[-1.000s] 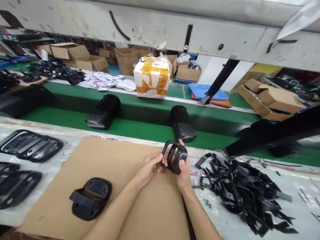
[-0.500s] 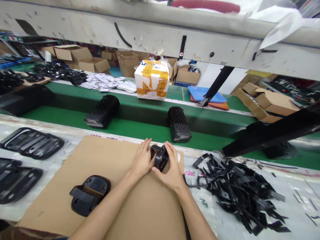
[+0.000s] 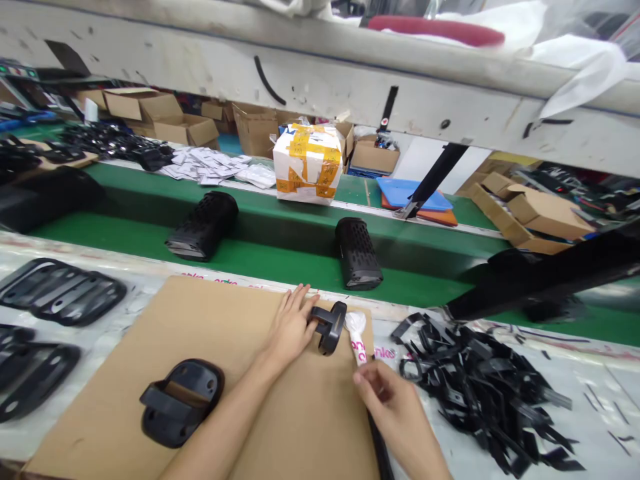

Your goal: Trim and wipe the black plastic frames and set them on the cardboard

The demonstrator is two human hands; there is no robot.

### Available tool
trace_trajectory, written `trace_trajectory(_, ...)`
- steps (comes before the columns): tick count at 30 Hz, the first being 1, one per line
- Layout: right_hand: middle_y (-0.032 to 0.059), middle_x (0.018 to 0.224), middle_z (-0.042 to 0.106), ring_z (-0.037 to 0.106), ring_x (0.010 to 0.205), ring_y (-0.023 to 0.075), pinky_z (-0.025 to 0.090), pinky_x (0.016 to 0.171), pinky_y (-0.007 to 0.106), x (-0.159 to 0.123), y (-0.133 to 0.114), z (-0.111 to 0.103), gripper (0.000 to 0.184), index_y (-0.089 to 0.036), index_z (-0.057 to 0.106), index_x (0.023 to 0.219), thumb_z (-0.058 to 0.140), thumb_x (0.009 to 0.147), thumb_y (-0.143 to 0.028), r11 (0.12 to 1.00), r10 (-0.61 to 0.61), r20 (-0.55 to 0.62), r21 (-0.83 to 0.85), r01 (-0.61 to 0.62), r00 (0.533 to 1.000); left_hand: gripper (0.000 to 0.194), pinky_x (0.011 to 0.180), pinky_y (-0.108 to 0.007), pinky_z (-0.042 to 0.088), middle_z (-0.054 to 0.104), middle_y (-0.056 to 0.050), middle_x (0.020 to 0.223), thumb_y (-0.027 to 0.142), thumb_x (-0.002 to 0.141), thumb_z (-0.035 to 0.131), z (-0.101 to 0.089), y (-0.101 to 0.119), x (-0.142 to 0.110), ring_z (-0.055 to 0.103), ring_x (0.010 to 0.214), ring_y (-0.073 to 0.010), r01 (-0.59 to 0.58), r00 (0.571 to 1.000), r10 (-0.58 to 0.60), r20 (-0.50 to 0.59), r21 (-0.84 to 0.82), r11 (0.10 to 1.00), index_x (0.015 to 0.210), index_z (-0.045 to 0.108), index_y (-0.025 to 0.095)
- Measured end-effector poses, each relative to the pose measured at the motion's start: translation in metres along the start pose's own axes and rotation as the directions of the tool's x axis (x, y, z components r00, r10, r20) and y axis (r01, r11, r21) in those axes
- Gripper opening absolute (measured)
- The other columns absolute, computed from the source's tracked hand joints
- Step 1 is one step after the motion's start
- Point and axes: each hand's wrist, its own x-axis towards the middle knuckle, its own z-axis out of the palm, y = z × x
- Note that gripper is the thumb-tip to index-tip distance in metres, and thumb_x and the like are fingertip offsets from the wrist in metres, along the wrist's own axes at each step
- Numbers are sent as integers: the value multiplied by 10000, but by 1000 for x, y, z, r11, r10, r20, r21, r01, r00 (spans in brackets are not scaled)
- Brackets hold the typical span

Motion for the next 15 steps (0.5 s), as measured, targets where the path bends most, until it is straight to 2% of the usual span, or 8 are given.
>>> trace_trajectory(2,1,653,654,640,573,219,456,513,301,-19,18,5,367,-246,701,846,593,996,-563,995,76,-9,-56,-76,997,492,1314,-576,274,485,-155,1647,211,995,534,0,-2,0,385,1572,-339,-4,1000,4,-2,-23,1000,1482,595,173)
trace_trajectory(4,-24,600,581,615,539,228,447,516,317,-30,36,11,358,-258,651,815,636,935,-595,982,110,-101,-141,-124,989,492,1317,-575,265,489,-156,1643,206,988,540,1,-3,0,388,1569,-340,-10,1000,9,-11,-44,999,1476,598,173)
trace_trajectory(7,-50,617,552,624,531,251,446,523,336,-31,49,17,339,-267,656,975,698,848,-578,952,132,-219,-244,-185,967,529,1319,-569,259,496,-147,1638,175,946,572,3,-5,-1,392,1564,-339,-18,1000,17,-12,-59,998,1474,594,183)
trace_trajectory(10,-43,642,578,641,541,263,435,523,338,-27,46,17,389,-267,697,1157,665,851,-504,939,128,-217,-286,-188,968,558,1323,-565,249,501,-145,1632,156,919,587,4,-5,-2,391,1564,-336,-20,1000,19,-16,-55,998,1476,587,186)
trace_trajectory(13,-20,636,572,604,557,242,440,546,332,-25,35,13,316,-245,758,1032,633,877,-491,960,87,-211,-242,-138,974,524,1325,-563,246,518,-151,1617,157,940,564,4,-4,-2,398,1560,-330,-21,999,20,-27,-42,999,1463,592,177)
trace_trajectory(15,-8,640,576,580,574,220,453,556,314,-30,28,11,336,-220,771,974,655,883,-522,987,105,-204,-102,-128,973,519,1323,-566,255,524,-153,1612,149,946,552,2,-2,-3,400,1559,-324,-22,1000,21,-21,-34,999,1463,587,171)
